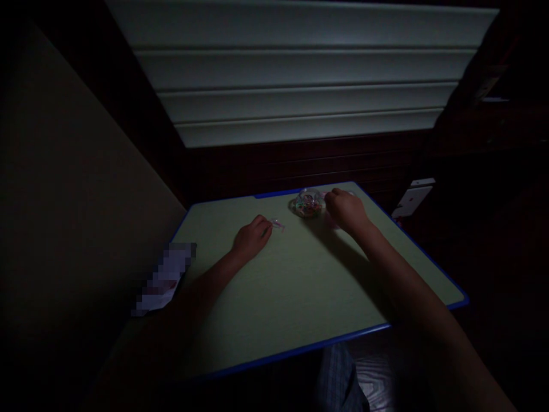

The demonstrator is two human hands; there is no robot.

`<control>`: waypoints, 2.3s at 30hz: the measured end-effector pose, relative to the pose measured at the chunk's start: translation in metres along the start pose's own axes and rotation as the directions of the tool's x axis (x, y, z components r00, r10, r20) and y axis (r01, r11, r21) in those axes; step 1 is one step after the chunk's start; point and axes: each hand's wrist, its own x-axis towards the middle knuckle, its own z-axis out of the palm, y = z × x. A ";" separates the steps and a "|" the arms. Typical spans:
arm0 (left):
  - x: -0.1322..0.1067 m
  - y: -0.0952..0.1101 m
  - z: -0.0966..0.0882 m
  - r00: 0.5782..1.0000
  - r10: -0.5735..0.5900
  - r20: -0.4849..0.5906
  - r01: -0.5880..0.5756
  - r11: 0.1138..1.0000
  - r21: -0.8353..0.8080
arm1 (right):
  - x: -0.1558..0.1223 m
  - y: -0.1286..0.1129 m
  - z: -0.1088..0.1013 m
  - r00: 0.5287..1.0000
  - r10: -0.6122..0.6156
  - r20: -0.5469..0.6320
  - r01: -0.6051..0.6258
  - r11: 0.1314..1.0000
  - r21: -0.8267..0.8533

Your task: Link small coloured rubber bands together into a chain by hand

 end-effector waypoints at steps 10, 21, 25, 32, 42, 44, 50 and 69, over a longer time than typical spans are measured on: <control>0.000 -0.001 0.000 0.999 -0.009 0.030 0.009 1.000 0.000 | -0.016 0.015 0.003 0.992 0.124 0.023 -0.124 0.992 0.015; 0.000 0.002 -0.002 0.988 -0.055 0.144 0.049 0.998 0.046 | -0.021 -0.005 0.000 0.995 0.048 -0.085 -0.040 0.995 0.095; 0.001 0.003 -0.006 0.980 -0.038 0.196 0.025 0.997 0.069 | -0.023 -0.021 -0.001 0.997 -0.041 -0.067 0.046 0.995 0.087; 0.000 0.001 -0.001 0.980 0.061 0.192 -0.097 0.978 0.185 | -0.026 -0.036 0.003 0.990 -0.139 0.010 0.137 0.986 0.091; 0.000 0.007 -0.001 0.990 -0.030 0.140 0.003 0.982 0.190 | -0.029 -0.051 0.007 0.974 -0.200 0.106 0.175 0.962 0.207; 0.000 0.009 -0.002 0.994 -0.033 0.108 0.010 0.980 0.201 | -0.030 -0.054 0.010 0.972 -0.222 0.081 0.195 0.948 0.253; -0.003 0.013 -0.005 0.985 0.160 0.064 -0.169 0.966 0.194 | -0.032 -0.059 0.019 0.961 -0.266 -0.073 0.273 0.877 0.395; 0.001 -0.001 -0.009 0.997 0.079 0.024 -0.079 0.997 -0.014 | -0.024 -0.012 -0.005 0.999 -0.001 -0.039 -0.001 0.999 -0.053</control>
